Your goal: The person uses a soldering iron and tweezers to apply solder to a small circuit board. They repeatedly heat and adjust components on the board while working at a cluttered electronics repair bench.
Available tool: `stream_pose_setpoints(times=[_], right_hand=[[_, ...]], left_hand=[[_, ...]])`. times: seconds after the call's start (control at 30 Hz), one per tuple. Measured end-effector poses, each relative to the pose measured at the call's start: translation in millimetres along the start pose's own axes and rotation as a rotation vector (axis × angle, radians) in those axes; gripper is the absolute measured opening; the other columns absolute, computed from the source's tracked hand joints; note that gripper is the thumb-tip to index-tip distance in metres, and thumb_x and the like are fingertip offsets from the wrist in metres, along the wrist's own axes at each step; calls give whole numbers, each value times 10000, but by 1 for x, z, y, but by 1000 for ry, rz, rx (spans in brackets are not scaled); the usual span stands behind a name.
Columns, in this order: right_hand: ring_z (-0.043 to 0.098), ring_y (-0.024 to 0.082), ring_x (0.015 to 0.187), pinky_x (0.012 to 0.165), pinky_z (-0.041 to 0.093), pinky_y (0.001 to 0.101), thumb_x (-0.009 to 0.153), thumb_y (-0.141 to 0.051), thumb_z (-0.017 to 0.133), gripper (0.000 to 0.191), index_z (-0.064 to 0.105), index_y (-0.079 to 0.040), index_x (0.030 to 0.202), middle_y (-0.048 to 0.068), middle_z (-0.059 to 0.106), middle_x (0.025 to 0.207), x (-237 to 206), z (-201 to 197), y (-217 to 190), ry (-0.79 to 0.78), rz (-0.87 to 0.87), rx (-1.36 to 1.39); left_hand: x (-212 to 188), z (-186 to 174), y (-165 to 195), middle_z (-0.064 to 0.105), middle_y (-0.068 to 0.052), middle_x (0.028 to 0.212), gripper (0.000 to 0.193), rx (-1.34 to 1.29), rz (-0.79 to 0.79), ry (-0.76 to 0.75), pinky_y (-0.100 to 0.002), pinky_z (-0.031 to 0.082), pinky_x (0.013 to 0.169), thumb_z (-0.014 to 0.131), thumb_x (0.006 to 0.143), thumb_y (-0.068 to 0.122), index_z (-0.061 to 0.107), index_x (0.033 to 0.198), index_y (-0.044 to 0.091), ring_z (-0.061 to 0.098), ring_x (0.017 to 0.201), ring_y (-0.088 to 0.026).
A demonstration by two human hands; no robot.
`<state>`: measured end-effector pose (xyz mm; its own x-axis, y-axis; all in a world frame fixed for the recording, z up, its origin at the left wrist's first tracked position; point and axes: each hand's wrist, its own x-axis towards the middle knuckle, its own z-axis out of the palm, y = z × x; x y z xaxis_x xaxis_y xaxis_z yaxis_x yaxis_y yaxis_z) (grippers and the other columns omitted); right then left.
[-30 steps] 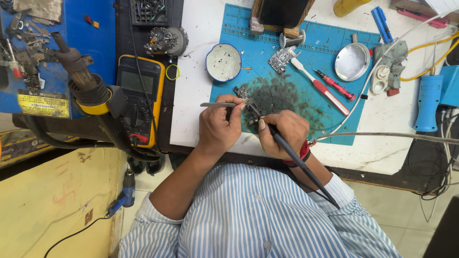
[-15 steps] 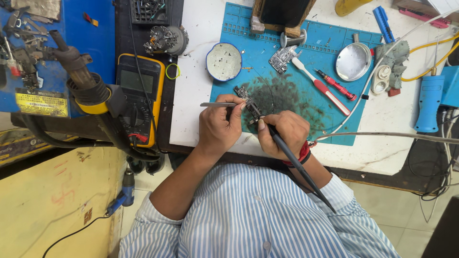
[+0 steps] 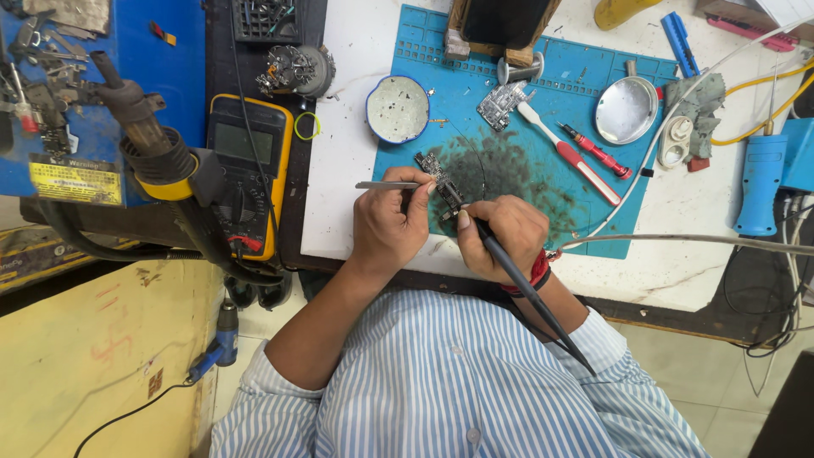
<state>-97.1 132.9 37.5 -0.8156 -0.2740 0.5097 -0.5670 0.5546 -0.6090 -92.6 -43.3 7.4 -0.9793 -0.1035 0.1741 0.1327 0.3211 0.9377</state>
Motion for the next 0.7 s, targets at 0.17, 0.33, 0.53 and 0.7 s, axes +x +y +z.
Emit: stream_pose_setpoints(times=[0.17,0.33,0.53,0.7], right_hand=[[584,257,560,545,445,368,831,-8,733,89,651,-15,865,96,600,670,0,-1,1,-34,-9,26],[583,252,553,541,446,362,838,-4,731,91,646,-12,869,101,606,673,1,0,3,-14,-4,29],[599,262,577,556,456,364,824,-7,722,92,647,-16,876,103,613,691,1,-1,2,-33,-26,41],[576,254,550,535,436,365,825,6,731,97,644,-12,861,97,594,665,1,0,2,-19,-5,32]], left_hand=[[0,-1,0,740,-74,913,67,15,28,8,-311,559,619,701,995,75,648,1014,38,723,677,-182],[0,0,0,737,-66,895,71,10,1,9,-311,561,615,705,993,76,650,1017,37,727,671,-181],[0,0,-1,739,-75,912,75,15,41,14,-311,563,629,698,1000,75,638,1027,38,726,689,-180],[0,0,1,739,-74,893,76,3,5,13,-305,564,623,704,998,79,647,1025,38,730,686,-174]])
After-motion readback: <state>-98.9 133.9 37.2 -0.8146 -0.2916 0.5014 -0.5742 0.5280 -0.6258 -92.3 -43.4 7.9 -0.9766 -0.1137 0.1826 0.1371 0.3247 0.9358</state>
